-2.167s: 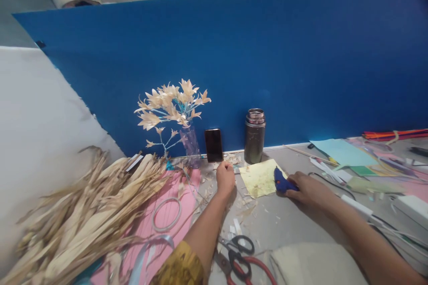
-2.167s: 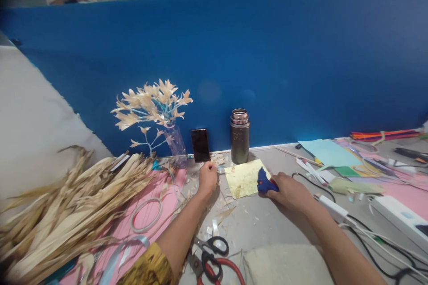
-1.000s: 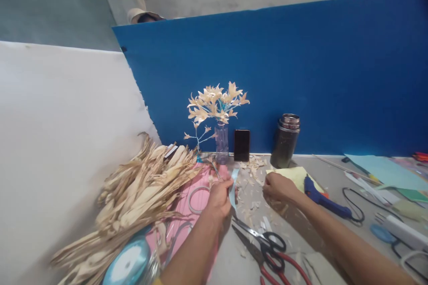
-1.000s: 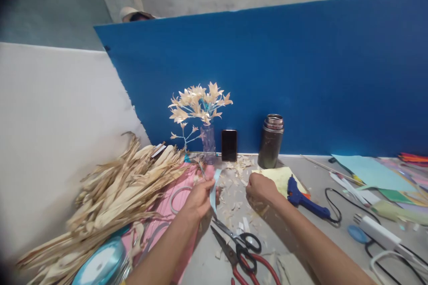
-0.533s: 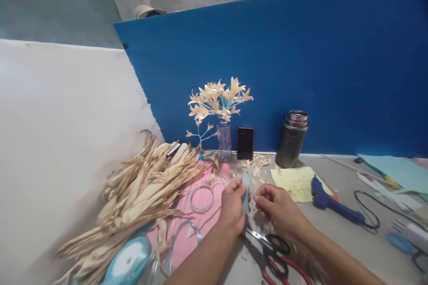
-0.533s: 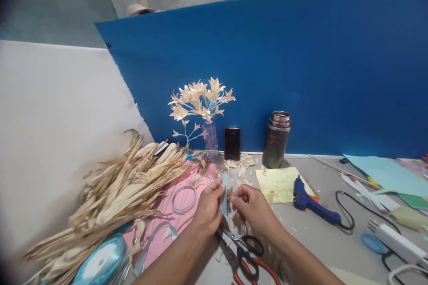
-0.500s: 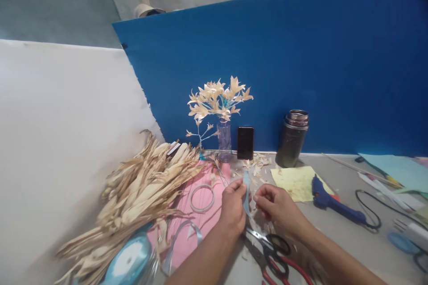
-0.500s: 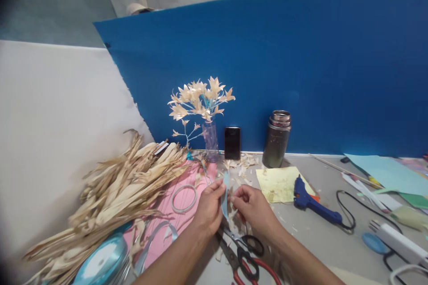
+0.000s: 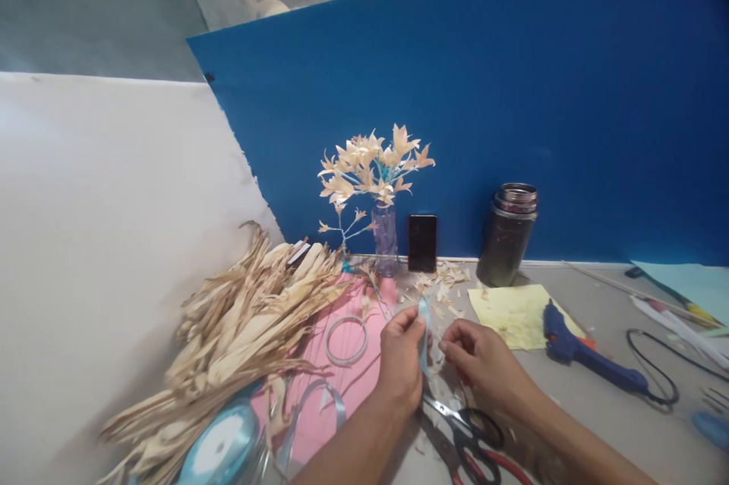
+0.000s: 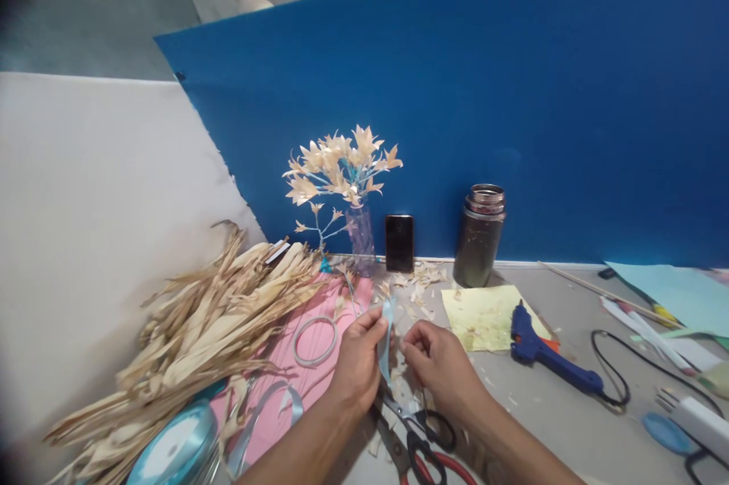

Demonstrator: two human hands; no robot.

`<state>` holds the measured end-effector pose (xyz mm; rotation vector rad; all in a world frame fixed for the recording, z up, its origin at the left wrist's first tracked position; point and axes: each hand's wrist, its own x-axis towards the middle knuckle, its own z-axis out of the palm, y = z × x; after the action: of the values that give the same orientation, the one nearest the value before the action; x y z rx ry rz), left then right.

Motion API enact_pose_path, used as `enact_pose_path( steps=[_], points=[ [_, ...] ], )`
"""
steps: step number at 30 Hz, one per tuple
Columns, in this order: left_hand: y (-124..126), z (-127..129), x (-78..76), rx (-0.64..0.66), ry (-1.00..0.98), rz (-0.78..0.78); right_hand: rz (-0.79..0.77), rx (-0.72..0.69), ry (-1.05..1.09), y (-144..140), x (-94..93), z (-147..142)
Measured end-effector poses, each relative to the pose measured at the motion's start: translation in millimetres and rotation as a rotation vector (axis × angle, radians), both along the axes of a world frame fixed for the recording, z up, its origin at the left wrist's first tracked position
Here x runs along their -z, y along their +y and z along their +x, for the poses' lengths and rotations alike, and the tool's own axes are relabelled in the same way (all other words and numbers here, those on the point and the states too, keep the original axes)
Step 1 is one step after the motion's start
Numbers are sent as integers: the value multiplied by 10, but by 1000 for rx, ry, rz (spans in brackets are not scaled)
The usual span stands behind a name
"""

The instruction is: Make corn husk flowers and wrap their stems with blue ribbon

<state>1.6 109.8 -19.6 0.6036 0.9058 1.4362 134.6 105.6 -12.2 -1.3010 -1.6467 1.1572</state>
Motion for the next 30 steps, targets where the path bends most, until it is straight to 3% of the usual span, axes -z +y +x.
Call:
enact_pose_path(
  steps=[19,26,30],
  points=[
    [12,-23,-26,-70,-52,-60,66,-16,-129,23,114,7],
    [49,-75,8,-24,-98,-131,94,15,-134,-25,14,20],
    [53,-70,31,5,-92,-148,33,36,-71,-44,-47,44]
  ],
)
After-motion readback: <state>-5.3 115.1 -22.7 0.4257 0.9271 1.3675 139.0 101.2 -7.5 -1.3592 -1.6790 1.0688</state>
